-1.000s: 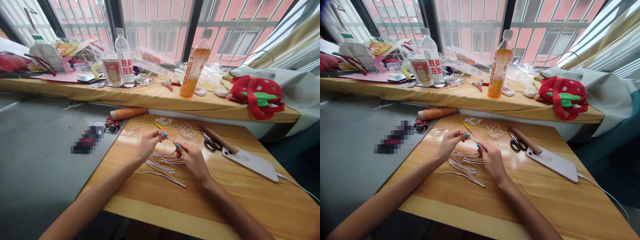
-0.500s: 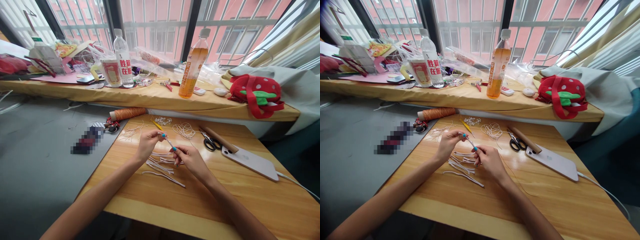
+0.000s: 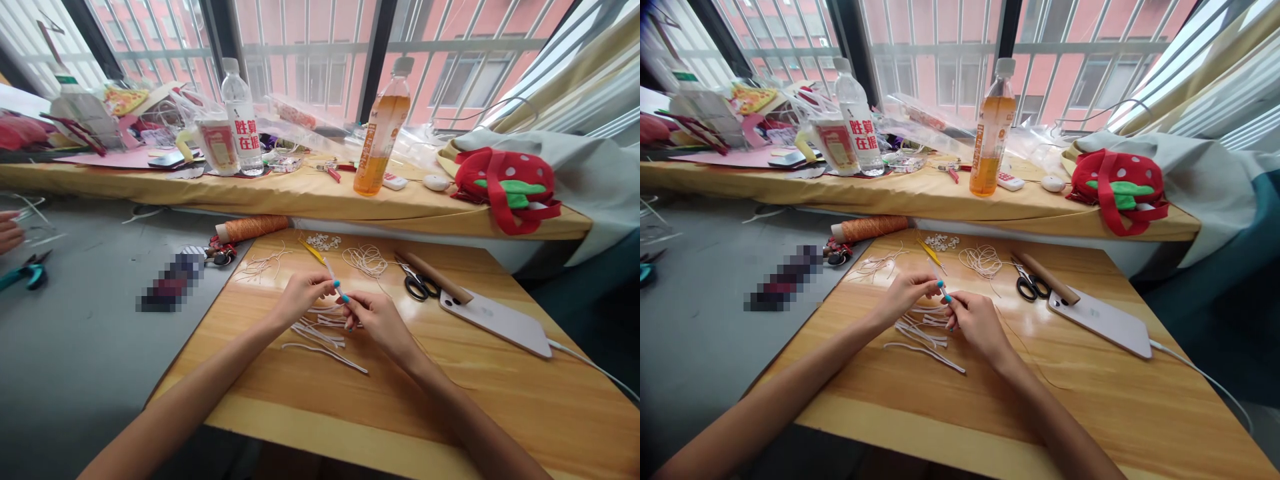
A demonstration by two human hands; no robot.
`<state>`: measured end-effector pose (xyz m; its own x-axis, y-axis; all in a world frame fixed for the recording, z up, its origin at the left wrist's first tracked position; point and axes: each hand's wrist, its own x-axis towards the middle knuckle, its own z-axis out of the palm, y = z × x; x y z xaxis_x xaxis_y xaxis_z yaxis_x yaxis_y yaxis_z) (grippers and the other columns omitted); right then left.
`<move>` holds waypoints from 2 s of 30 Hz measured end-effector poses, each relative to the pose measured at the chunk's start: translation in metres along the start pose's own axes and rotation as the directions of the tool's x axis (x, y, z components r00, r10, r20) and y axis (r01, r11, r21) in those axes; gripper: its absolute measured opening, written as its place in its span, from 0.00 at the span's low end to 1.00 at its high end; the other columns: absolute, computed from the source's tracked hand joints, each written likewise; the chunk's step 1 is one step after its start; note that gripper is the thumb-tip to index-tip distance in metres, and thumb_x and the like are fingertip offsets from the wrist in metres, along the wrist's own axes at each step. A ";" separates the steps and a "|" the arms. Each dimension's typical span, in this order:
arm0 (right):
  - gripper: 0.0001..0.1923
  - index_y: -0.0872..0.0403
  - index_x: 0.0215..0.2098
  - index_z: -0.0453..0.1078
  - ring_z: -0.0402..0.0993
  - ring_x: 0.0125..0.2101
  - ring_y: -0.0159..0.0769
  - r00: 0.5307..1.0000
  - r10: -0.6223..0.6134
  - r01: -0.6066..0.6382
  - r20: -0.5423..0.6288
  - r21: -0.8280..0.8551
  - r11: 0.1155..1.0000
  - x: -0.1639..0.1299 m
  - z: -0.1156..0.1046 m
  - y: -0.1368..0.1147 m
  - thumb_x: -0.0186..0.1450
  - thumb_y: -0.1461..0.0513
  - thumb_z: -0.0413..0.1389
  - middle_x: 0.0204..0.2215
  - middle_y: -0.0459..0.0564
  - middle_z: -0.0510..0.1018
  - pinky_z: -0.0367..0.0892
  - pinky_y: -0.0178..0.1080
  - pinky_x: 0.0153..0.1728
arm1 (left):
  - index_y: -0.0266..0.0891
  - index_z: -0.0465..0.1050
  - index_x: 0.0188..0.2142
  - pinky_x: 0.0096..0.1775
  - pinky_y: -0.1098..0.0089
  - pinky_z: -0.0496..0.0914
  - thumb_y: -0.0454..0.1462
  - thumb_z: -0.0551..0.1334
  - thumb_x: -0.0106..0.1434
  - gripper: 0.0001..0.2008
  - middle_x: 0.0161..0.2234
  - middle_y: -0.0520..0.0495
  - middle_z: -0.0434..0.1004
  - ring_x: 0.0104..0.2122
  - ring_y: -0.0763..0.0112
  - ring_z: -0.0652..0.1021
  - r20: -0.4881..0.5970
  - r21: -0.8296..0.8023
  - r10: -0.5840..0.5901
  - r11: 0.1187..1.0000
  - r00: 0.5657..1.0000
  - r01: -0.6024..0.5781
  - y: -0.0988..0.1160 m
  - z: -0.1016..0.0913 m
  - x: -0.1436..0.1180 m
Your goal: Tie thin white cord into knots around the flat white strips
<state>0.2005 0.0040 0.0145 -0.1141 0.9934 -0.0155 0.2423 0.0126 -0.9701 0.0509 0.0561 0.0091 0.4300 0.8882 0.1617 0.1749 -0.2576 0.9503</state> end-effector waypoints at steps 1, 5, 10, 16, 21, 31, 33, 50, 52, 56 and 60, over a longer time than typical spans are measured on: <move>0.13 0.57 0.27 0.70 0.67 0.17 0.27 1.000 -0.011 0.011 -0.001 -0.015 1.000 0.000 0.000 0.000 0.56 0.55 0.50 0.19 0.45 0.70 0.64 0.31 0.19 | 0.35 0.70 0.22 0.28 0.75 0.62 0.41 0.56 0.54 0.12 0.20 0.51 0.69 0.24 0.74 0.68 0.008 -0.032 -0.008 0.999 1.000 0.008 0.000 0.000 0.000; 0.12 0.57 0.27 0.70 0.68 0.17 0.28 0.999 -0.046 0.045 -0.006 -0.063 0.997 -0.001 0.001 -0.002 0.57 0.58 0.49 0.19 0.45 0.70 0.64 0.31 0.20 | 0.34 0.70 0.23 0.28 0.75 0.61 0.41 0.58 0.52 0.11 0.20 0.51 0.67 0.24 0.75 0.67 0.019 -0.169 -0.052 0.984 0.998 0.054 0.000 0.001 -0.001; 0.11 0.56 0.25 0.69 0.68 0.18 0.28 0.998 -0.058 0.056 -0.014 -0.102 0.993 -0.002 0.003 -0.006 0.58 0.60 0.49 0.18 0.45 0.70 0.64 0.31 0.20 | 0.33 0.70 0.26 0.29 0.75 0.61 0.39 0.59 0.51 0.09 0.20 0.52 0.67 0.24 0.76 0.67 -0.011 -0.244 -0.065 0.968 0.998 0.060 0.000 0.004 -0.001; 0.12 0.56 0.25 0.69 0.68 0.19 0.30 0.995 -0.095 0.094 0.000 -0.161 0.982 -0.003 0.005 -0.002 0.59 0.59 0.48 0.19 0.46 0.71 0.64 0.32 0.22 | 0.33 0.71 0.28 0.30 0.74 0.62 0.38 0.60 0.50 0.09 0.21 0.51 0.67 0.25 0.76 0.68 -0.041 -0.270 -0.070 0.961 0.997 0.056 -0.001 0.004 -0.001; 0.13 0.56 0.27 0.70 0.66 0.19 0.29 0.989 -0.149 0.143 -0.002 -0.263 0.954 -0.003 0.004 0.002 0.60 0.59 0.47 0.19 0.45 0.70 0.63 0.32 0.23 | 0.33 0.72 0.30 0.31 0.75 0.62 0.38 0.59 0.51 0.10 0.22 0.52 0.67 0.25 0.76 0.67 -0.035 -0.262 -0.073 0.963 0.997 0.062 0.001 0.004 -0.002; 0.13 0.55 0.24 0.68 0.66 0.19 0.30 0.986 -0.167 0.157 -0.004 -0.317 0.935 -0.002 0.004 0.003 0.61 0.60 0.46 0.18 0.45 0.70 0.61 0.32 0.24 | 0.32 0.72 0.27 0.30 0.75 0.61 0.37 0.61 0.49 0.09 0.21 0.52 0.68 0.24 0.77 0.67 -0.034 -0.317 -0.100 0.945 0.994 0.084 0.004 0.006 -0.001; 0.12 0.55 0.24 0.68 0.66 0.20 0.29 0.984 -0.172 0.175 0.036 -0.290 0.941 -0.002 0.004 0.001 0.61 0.60 0.46 0.18 0.45 0.69 0.61 0.32 0.24 | 0.32 0.71 0.27 0.29 0.75 0.61 0.38 0.62 0.48 0.09 0.20 0.52 0.68 0.23 0.77 0.67 -0.029 -0.367 -0.115 0.925 0.993 0.096 0.002 0.007 -0.001; 0.13 0.56 0.30 0.67 0.67 0.20 0.30 0.990 -0.139 0.142 0.028 -0.107 0.984 -0.002 0.004 -0.001 0.62 0.58 0.45 0.21 0.46 0.69 0.64 0.34 0.24 | 0.34 0.70 0.27 0.29 0.76 0.61 0.40 0.61 0.50 0.10 0.24 0.52 0.69 0.25 0.77 0.67 0.020 -0.337 -0.115 0.934 0.993 0.115 0.006 0.010 -0.004; 0.12 0.55 0.31 0.68 0.68 0.24 0.32 0.978 -0.210 0.201 -0.018 -0.209 0.957 -0.004 0.004 -0.005 0.61 0.58 0.46 0.23 0.47 0.70 0.65 0.36 0.29 | 0.34 0.70 0.25 0.30 0.75 0.61 0.39 0.60 0.51 0.09 0.23 0.52 0.68 0.26 0.77 0.67 0.009 -0.294 -0.073 0.953 0.997 0.073 0.009 0.009 -0.005; 0.10 0.54 0.36 0.68 0.65 0.39 0.37 0.852 -0.458 0.371 -0.256 -0.322 0.871 -0.012 0.003 -0.018 0.58 0.58 0.52 0.36 0.52 0.70 0.60 0.40 0.41 | 0.34 0.69 0.26 0.29 0.76 0.61 0.39 0.60 0.52 0.08 0.26 0.51 0.69 0.27 0.77 0.66 -0.152 -0.317 -0.022 0.948 0.988 -0.028 0.011 0.004 -0.004; 0.21 0.57 0.26 0.70 0.67 0.24 0.32 0.979 -0.202 0.204 -0.028 0.079 0.976 -0.017 0.006 -0.024 0.61 0.51 0.44 0.21 0.49 0.69 0.63 0.36 0.28 | 0.34 0.68 0.25 0.25 0.77 0.60 0.38 0.60 0.52 0.08 0.24 0.51 0.69 0.24 0.78 0.65 -0.200 -0.363 0.001 0.929 0.980 -0.075 0.011 0.001 -0.002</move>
<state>0.1911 -0.0138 0.0363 -0.1334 0.9731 0.1878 0.1376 0.2058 -0.9689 0.0527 0.0509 0.0188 0.2444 0.9461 0.2125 -0.1913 -0.1678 0.9671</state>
